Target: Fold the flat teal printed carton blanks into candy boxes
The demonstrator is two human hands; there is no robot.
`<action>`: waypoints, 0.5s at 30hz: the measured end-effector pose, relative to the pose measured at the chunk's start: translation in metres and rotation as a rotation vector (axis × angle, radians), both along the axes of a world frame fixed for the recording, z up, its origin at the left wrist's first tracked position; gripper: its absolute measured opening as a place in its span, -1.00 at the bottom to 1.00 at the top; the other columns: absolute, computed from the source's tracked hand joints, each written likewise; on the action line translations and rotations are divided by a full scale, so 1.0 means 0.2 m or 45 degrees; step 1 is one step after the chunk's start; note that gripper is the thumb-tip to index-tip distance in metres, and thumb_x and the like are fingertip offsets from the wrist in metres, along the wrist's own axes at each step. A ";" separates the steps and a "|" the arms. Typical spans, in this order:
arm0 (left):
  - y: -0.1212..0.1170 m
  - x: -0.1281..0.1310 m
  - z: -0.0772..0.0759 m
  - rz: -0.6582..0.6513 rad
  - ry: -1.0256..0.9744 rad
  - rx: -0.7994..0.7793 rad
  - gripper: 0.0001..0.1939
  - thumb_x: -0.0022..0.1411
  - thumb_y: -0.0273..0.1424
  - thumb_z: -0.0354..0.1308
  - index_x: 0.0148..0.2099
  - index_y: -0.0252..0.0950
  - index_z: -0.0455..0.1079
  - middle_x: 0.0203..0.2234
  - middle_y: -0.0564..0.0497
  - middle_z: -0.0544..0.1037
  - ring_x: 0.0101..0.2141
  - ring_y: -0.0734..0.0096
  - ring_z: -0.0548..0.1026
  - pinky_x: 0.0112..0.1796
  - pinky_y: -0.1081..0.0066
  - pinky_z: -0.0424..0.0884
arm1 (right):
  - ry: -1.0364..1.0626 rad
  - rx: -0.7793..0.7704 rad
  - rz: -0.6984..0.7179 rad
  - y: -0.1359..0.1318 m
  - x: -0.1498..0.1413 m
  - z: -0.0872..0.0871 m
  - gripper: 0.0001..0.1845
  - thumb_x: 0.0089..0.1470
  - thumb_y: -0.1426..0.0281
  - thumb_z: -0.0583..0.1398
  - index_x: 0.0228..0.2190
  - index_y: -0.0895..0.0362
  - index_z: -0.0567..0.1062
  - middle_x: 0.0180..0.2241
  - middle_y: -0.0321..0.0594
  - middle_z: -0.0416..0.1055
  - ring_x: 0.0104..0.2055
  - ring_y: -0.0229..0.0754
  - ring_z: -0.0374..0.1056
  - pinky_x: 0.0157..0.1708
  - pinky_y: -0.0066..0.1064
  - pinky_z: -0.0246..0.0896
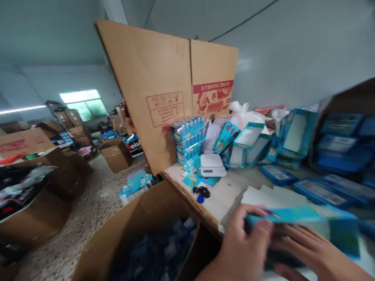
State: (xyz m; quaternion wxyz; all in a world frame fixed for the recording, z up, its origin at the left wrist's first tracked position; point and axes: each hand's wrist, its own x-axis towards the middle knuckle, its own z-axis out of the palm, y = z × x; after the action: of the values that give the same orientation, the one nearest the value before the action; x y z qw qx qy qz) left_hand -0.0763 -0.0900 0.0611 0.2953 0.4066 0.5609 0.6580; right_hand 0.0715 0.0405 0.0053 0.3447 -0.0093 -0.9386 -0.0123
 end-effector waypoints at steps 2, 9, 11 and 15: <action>0.06 -0.07 -0.07 0.175 -0.055 -0.123 -0.59 0.41 -0.06 -0.10 0.00 -0.25 0.35 -0.04 -0.13 0.60 -0.06 0.20 0.58 -0.04 0.23 0.48 | -0.009 0.007 -0.089 0.00 0.04 0.04 -0.58 0.13 0.10 0.30 -0.02 -0.01 0.51 -0.14 -0.10 0.56 -0.12 0.11 0.50 -0.12 -0.05 0.40; 0.18 -0.16 -0.23 0.151 0.642 -0.145 -0.53 0.27 -0.19 0.17 0.18 -0.20 0.32 0.36 -0.19 0.14 0.39 0.07 -0.02 0.34 -0.02 -0.15 | -0.293 -0.417 -0.330 0.06 0.09 0.05 -0.80 0.30 0.48 0.13 -0.33 0.11 0.53 -0.34 -0.20 0.49 -0.26 -0.11 0.38 -0.20 -0.22 0.17; 0.18 -0.16 -0.27 -0.153 1.108 -0.184 -0.57 0.23 -0.20 0.24 0.13 -0.08 0.39 0.28 -0.09 0.33 0.32 0.01 0.18 0.31 -0.18 -0.15 | -0.274 -0.431 -0.374 0.07 0.08 0.03 -0.86 0.27 0.45 0.18 -0.33 0.08 0.53 -0.35 -0.25 0.48 -0.26 -0.13 0.37 -0.21 -0.25 0.16; 0.20 -0.18 -0.32 -0.371 1.560 -0.277 -0.81 0.26 -0.43 0.17 -0.09 -0.08 0.46 -0.09 0.07 0.62 -0.01 0.11 0.53 0.22 -0.28 -0.01 | -0.138 -0.409 -0.405 0.08 0.09 0.02 -0.88 0.25 0.45 0.19 -0.23 0.04 0.54 -0.19 -0.23 0.47 -0.13 -0.12 0.34 -0.03 -0.18 0.16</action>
State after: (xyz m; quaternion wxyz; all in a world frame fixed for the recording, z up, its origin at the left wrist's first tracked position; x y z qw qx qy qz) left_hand -0.1129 -0.0507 -0.0029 0.0470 0.7488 0.6306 0.1987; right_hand 0.0892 0.0561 0.0093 0.2816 -0.2113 -0.9324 0.0824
